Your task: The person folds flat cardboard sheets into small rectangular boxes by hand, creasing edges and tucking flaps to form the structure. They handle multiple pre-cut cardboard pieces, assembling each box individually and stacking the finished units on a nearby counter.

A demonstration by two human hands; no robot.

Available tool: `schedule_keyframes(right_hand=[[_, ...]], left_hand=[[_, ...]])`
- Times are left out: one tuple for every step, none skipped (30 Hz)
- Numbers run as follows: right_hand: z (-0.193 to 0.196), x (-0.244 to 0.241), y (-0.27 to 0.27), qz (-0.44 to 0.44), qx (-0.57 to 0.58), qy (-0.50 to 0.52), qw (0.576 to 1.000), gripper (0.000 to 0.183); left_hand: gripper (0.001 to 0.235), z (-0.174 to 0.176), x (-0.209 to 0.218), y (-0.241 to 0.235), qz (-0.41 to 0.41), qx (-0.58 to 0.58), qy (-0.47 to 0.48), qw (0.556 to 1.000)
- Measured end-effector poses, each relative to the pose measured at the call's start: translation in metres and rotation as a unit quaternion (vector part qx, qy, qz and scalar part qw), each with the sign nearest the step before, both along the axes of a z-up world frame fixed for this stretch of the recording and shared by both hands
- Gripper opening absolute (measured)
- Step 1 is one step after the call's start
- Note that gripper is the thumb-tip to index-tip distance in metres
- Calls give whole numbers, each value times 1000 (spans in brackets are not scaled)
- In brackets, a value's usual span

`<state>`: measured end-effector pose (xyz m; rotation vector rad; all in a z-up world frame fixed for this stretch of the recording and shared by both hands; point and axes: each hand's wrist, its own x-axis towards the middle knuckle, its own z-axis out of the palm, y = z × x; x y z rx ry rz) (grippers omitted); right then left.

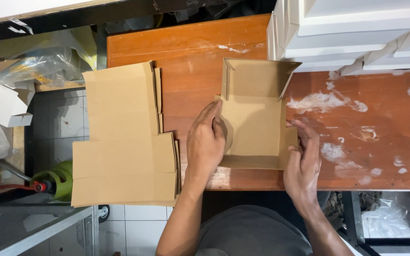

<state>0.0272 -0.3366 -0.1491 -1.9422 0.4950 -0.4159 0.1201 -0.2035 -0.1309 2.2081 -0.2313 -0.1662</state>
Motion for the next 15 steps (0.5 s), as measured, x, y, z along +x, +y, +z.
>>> schedule_keyframes(right_hand=[[-1, 0, 0, 1, 0, 2, 1000, 43], [-3, 0, 0, 3, 3, -9, 1000, 43], [-4, -1, -1, 6, 6, -20, 1000, 42], [-5, 0, -2, 6, 5, -19, 1000, 42], [-7, 0, -3, 16, 23, -15, 1000, 42], [-8, 0, -4, 26, 40, -11, 999, 43], [-8, 1, -4, 26, 40, -10, 999, 43], [-7, 2, -4, 35, 62, -17, 997, 42], [-6, 3, -5, 44, 84, -25, 995, 40], [-8, 2, -5, 43, 83, -24, 995, 40], [-9, 1, -6, 41, 96, -24, 994, 41], [-10, 1, -6, 40, 108, -24, 993, 41], [-10, 0, -5, 40, 108, -23, 993, 41], [-11, 0, -4, 29, 109, -17, 993, 39], [-11, 1, -4, 19, 110, -10, 994, 38]], left_hand=[[39, -1, 0, 1, 1, 0, 2, 1000], [39, -2, 1, 1, -2, -8, 2, 1000], [40, -3, 1, 2, -4, -16, 3, 1000], [40, -3, 1, 2, -4, -16, 4, 1000], [41, -3, 1, 2, -8, -20, 3, 1000], [42, -3, 1, 2, -11, -24, 2, 1000], [42, -2, 1, 3, -11, -24, 2, 1000], [43, -2, 0, 3, -15, -24, 6, 1000], [43, -2, 0, 3, -18, -23, 9, 1000], [43, -3, 0, 3, -19, -23, 10, 1000], [43, -4, 1, 4, -21, -22, 8, 1000], [43, -5, 1, 4, -24, -19, 6, 1000], [43, -7, 0, 5, -24, -19, 7, 999], [43, -9, 1, 5, -23, -18, 8, 1000], [44, -10, 2, 5, -21, -17, 8, 1000]])
